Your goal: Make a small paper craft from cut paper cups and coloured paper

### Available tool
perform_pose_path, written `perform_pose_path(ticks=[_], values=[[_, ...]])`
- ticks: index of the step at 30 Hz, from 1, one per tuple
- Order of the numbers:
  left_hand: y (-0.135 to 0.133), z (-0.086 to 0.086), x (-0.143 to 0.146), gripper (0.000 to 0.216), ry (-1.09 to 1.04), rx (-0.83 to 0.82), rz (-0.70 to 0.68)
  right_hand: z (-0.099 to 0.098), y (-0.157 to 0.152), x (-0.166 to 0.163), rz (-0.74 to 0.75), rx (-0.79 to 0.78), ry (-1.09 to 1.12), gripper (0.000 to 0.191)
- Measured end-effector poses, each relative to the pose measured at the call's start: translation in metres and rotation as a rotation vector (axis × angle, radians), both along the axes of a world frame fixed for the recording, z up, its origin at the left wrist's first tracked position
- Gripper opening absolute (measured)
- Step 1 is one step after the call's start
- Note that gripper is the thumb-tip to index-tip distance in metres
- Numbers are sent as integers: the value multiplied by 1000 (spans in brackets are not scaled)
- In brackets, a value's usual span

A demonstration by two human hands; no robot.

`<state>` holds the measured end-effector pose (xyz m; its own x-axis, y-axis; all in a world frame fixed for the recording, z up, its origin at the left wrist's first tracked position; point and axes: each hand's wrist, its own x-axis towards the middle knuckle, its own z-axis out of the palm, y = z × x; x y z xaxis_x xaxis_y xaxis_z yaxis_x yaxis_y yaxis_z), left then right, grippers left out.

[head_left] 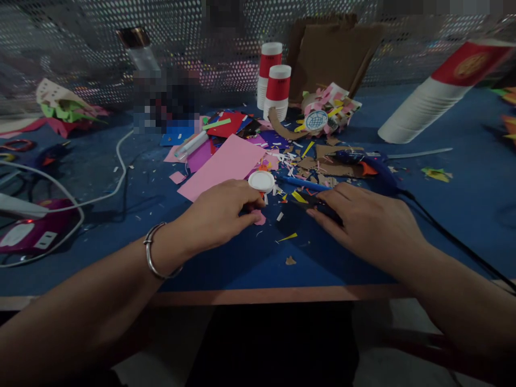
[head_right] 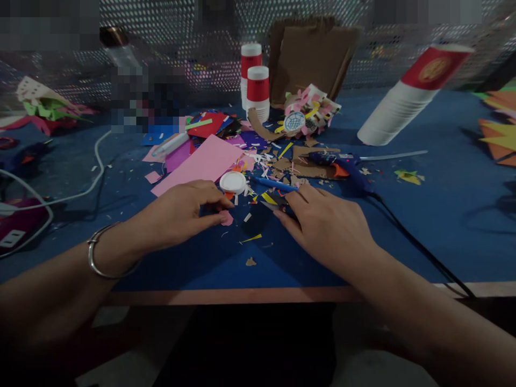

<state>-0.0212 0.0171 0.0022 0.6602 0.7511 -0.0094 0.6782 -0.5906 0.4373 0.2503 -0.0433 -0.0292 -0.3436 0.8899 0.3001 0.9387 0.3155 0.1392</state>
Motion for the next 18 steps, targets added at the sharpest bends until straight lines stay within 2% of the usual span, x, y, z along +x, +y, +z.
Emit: perform_pose_path(ticks=[4,11,18], values=[[-2,3,-1,27,69,37,53,1,-1,-1,-16,-23,4,51],[1,6,1,21,97,-16,20,4,-2,-3,-45,-43,-20,48],[5,2,1,13,25,-70,-34,8,-3,-3,-39,-54,-33,46]])
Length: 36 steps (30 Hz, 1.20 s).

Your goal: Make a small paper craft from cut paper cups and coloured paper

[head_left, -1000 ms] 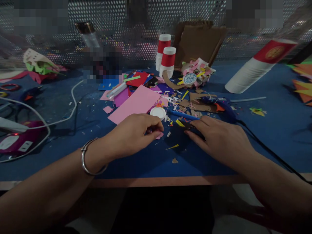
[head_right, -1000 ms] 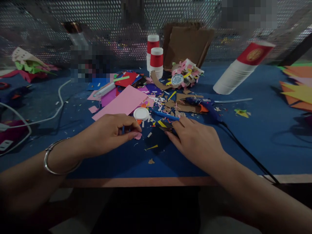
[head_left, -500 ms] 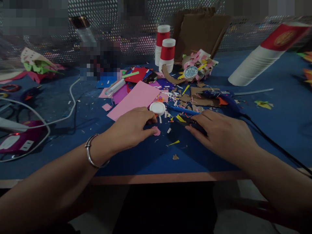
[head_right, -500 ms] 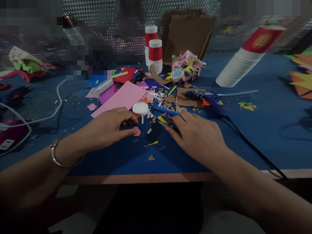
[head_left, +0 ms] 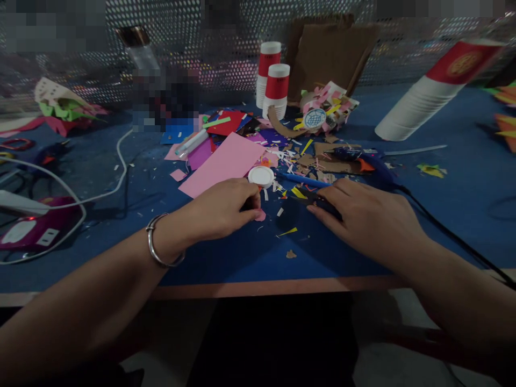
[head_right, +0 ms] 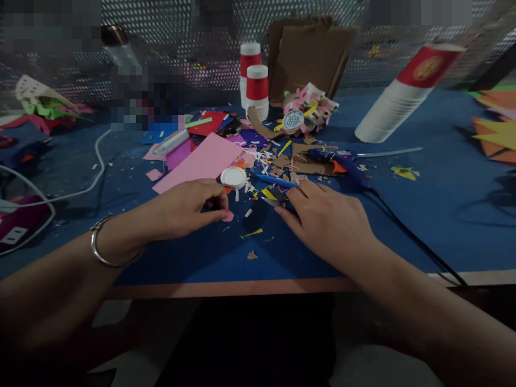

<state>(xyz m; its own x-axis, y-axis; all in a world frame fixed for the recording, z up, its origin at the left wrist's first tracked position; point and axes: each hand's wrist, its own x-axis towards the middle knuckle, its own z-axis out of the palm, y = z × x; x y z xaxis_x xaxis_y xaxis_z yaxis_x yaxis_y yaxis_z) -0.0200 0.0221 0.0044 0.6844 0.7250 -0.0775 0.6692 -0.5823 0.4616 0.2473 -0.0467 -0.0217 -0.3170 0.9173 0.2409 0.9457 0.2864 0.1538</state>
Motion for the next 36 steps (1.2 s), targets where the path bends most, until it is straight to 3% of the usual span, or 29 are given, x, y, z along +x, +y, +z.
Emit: perform_pose_path(ticks=[4,7,12,19,23,27,30,36], values=[[-4,0,1,11,-74,-39,43,5,-4,0,12,42,-14,45],[-6,1,4,15,-239,-99,70,11,-4,-5,90,65,99,43],[-7,-3,6,20,-536,-108,100,20,8,-23,312,-47,361,33],[-8,-11,6,13,-651,-57,98,22,24,-39,447,-94,406,28],[-15,-4,8,14,-606,-7,57,24,26,-40,414,-109,325,25],[-20,10,8,15,-416,168,-24,27,29,-44,349,-210,215,21],[-19,15,6,12,-264,175,-47,28,31,-51,320,-256,121,20],[-9,-7,-4,13,-309,42,71,24,36,-62,360,-307,71,20]])
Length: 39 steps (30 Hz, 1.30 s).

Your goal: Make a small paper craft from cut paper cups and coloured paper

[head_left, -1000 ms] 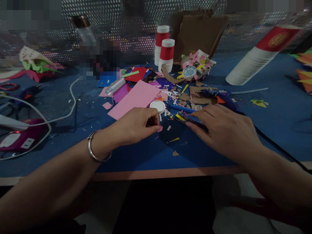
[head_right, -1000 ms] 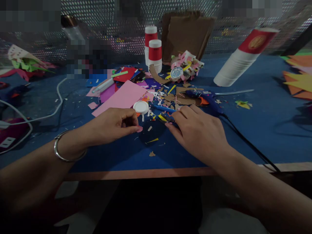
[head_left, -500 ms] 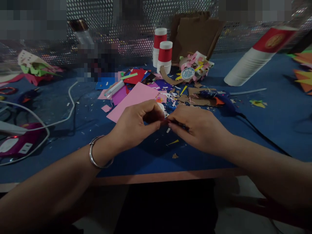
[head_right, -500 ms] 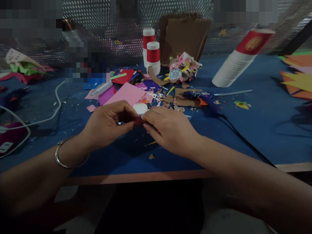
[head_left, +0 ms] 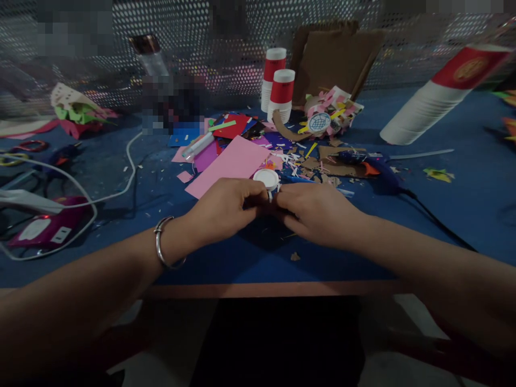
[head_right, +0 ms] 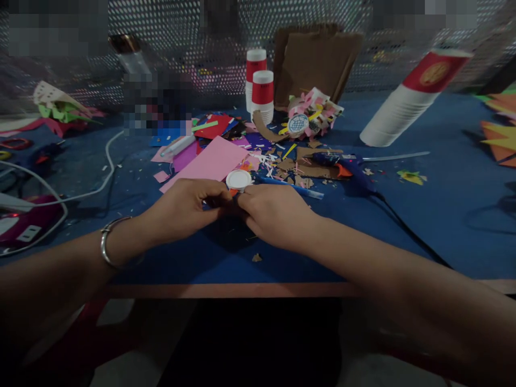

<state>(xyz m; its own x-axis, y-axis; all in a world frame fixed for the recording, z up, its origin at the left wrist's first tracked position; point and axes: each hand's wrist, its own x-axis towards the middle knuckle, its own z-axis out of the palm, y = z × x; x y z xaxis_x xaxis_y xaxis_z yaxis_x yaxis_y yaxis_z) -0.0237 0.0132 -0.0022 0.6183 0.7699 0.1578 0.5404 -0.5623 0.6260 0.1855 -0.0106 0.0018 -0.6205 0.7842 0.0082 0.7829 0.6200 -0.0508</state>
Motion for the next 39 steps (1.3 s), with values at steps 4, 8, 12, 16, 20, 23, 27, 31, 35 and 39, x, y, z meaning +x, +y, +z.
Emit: perform_pose_path(ticks=[4,8,12,16,20,23,27,31,35,39], values=[[0,-16,-7,16,-112,-38,73,-9,2,2,30,0,72,23],[-3,-19,-9,16,-106,52,66,-19,2,6,46,20,136,24],[-5,-17,-7,12,-78,95,33,-23,0,7,67,42,199,22],[-8,-18,-6,10,-66,123,6,-25,0,7,81,78,246,21],[-9,-19,-7,9,-65,134,15,-28,-1,7,59,72,294,17],[-9,-19,-6,10,-62,101,15,-29,-2,7,54,74,297,15],[-10,-17,-4,10,-74,50,11,-30,-3,7,65,95,303,15],[-10,-16,-4,9,-64,70,11,-31,-3,7,85,131,314,16],[-9,-17,-4,9,-71,113,4,-31,-4,7,104,158,315,16],[-9,-15,-2,9,-55,117,1,-30,-6,7,117,185,293,20]])
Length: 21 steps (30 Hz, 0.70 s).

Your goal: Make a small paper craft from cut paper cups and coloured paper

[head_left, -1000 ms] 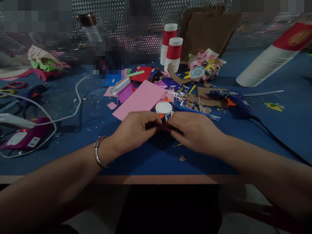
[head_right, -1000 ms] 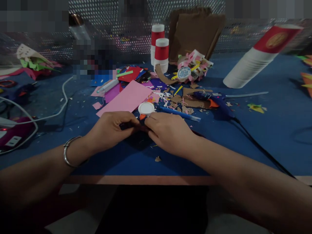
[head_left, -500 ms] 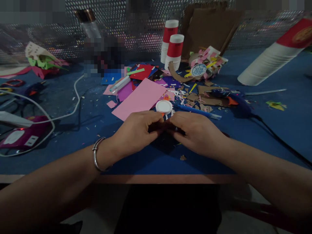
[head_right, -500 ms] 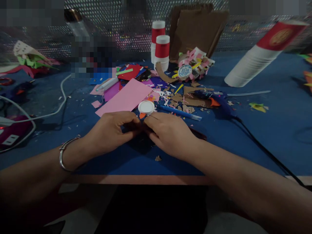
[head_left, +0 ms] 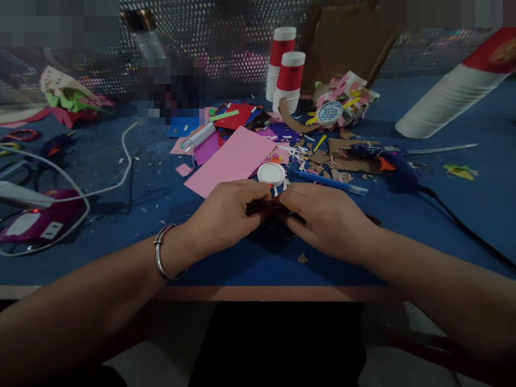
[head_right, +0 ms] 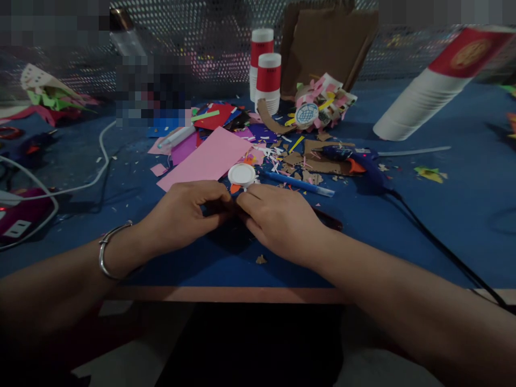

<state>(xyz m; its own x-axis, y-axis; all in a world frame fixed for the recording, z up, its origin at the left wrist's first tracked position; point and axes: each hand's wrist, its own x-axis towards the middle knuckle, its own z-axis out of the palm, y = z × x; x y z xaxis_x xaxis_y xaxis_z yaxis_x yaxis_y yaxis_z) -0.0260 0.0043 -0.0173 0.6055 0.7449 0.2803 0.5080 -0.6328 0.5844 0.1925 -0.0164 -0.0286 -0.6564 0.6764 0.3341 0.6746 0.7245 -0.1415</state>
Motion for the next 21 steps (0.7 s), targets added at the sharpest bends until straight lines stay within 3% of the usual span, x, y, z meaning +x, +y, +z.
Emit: perform_pose_path(ticks=[13,21], values=[[1,2,3,10,3,-134,77,-3,-2,3,-2,28,-26,23],[2,0,6,9,14,-125,93,-5,-1,2,-7,33,-38,22]])
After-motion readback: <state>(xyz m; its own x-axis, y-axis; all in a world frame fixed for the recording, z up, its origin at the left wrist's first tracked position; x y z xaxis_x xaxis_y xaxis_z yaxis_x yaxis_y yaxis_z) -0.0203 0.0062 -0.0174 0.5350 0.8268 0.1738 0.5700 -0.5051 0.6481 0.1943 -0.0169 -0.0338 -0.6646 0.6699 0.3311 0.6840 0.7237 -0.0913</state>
